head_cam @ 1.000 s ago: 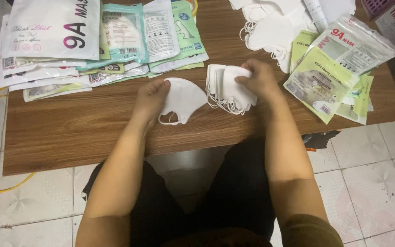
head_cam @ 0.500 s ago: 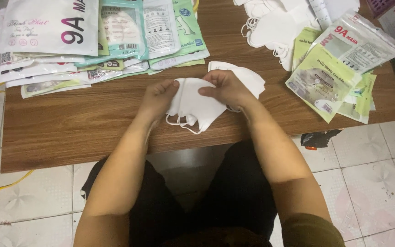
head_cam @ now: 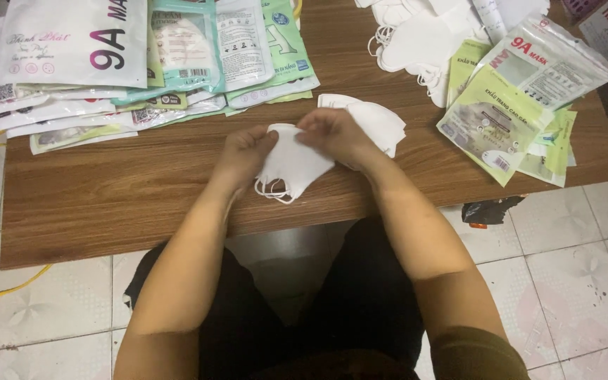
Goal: Folding white face masks and stacking them on a wooden table.
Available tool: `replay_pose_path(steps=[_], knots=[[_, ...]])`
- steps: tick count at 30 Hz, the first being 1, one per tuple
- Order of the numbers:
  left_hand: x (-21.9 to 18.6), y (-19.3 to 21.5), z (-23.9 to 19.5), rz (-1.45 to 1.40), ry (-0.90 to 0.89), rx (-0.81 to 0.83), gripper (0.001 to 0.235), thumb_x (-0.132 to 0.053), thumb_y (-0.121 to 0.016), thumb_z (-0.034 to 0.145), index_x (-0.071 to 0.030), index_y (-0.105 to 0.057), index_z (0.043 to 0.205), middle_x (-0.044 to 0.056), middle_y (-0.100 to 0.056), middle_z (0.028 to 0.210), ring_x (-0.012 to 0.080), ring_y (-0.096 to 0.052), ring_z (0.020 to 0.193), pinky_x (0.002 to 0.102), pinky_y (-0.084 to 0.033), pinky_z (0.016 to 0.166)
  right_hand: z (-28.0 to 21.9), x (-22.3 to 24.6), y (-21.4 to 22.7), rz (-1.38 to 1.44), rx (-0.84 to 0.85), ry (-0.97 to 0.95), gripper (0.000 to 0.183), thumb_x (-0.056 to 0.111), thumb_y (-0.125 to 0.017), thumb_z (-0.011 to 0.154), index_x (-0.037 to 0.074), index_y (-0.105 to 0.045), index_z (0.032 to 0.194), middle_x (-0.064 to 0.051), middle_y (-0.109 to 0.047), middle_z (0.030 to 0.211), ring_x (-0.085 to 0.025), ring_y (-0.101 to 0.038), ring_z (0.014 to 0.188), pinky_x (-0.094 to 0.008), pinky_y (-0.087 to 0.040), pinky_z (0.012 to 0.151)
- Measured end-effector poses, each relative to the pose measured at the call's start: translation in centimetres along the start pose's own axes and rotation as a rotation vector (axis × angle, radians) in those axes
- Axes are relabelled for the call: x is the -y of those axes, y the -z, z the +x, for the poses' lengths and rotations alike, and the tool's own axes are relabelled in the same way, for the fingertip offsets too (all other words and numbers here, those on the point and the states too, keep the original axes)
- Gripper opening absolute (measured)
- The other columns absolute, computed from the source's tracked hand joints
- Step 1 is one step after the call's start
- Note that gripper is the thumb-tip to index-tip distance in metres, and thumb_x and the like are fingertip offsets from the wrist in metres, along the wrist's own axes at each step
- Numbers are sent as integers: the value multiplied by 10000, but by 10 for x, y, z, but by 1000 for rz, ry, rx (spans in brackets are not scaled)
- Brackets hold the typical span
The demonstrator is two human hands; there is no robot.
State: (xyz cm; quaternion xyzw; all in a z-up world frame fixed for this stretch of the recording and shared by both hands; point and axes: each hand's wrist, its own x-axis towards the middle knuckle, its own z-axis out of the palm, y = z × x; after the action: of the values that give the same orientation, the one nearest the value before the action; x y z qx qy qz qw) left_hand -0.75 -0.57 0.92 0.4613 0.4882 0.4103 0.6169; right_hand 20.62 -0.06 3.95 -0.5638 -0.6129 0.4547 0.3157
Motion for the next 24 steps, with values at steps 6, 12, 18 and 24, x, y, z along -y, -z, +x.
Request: replay_pose_path(steps=[6,12,18,24], knots=[[-11,8,0,54,-44,-103,236,-135,-593,1027,-27,-732,1183,142,-771,923,182,-752,824,299,-629,731,35,-105,84,-543,-373,264,246,134,-810,859,149,-759,1100,-89,-748,966,-302,-729,965,-409,-562,866],[-5,8,3,-38,-43,-112,225,-127,-624,1001,-8,-735,1157,135,-771,940,183,-754,849,299,-629,756,15,-88,90,-678,-205,-263,684,220,-841,782,140,-622,1425,-177,-657,1339,-408,-601,1257,-507,-485,1052],[-4,8,5,-40,-36,-101,221,-135,-627,1005,-16,-733,1159,127,-775,946,186,-762,843,305,-633,761,24,-103,100,-722,-239,-156,628,254,-892,736,100,-702,1314,-220,-703,1167,-425,-673,1129,-514,-533,960],[-2,9,5,-49,-26,-97,219,-134,-631,1002,-15,-736,1153,129,-774,941,186,-762,838,306,-635,745,26,-96,99,-720,-147,-122,668,224,-852,755,124,-659,1387,-227,-637,1317,-445,-571,1285,-521,-476,1053]])
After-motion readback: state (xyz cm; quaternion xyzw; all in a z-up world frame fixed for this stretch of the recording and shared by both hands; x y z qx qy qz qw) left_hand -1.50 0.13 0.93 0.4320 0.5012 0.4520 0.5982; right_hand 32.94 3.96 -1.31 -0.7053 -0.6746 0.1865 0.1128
